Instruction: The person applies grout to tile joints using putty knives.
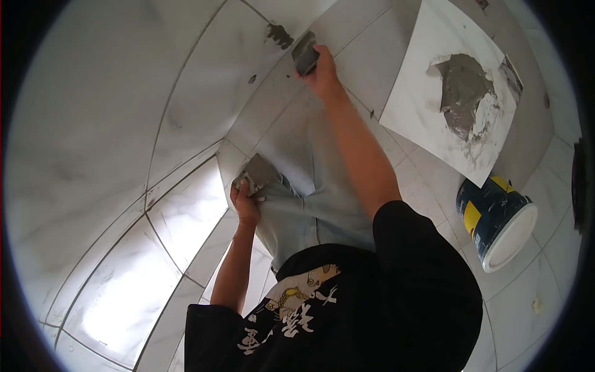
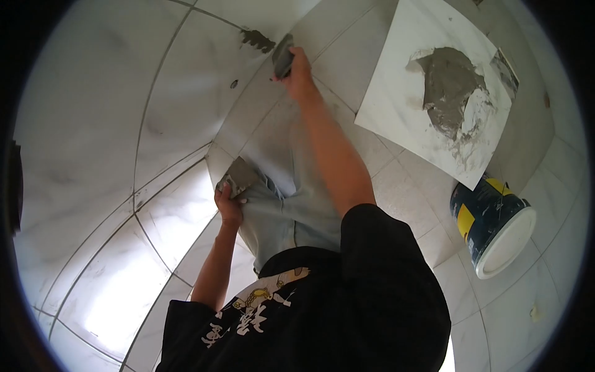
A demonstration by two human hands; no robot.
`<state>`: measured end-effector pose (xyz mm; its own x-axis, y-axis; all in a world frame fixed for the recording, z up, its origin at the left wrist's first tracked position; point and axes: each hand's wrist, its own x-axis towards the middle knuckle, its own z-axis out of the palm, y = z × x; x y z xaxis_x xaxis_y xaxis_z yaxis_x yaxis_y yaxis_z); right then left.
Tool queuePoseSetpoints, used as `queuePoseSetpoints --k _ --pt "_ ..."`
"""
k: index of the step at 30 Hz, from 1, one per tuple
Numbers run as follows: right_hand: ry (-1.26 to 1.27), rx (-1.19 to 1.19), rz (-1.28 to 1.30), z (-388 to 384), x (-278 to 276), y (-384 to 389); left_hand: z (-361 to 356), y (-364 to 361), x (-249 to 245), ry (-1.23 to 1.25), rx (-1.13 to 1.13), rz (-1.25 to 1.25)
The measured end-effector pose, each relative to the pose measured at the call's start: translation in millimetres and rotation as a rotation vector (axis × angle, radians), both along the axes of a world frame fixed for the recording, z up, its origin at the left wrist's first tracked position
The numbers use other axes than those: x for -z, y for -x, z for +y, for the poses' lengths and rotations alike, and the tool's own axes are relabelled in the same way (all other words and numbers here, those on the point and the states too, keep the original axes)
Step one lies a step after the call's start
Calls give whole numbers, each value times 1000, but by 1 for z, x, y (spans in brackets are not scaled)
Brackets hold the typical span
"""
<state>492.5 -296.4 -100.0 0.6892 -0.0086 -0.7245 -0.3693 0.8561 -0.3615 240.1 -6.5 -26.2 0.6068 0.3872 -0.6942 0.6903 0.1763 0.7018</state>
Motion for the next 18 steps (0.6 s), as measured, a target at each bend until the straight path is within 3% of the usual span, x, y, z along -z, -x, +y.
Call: queuePoseSetpoints --k 5,12,16,18 --pt "80 24 -6 -3 50 -24 3 3 5 -12 -25 2" --pt "236 42 -12 40 65 -21 0 -1 1 -1 -18 3" --pt "204 26 -91 47 66 -14 4 2 6 -18 -19 -3" --pt "26 -11 63 28 62 -8 9 4 9 -1 -12 -14"
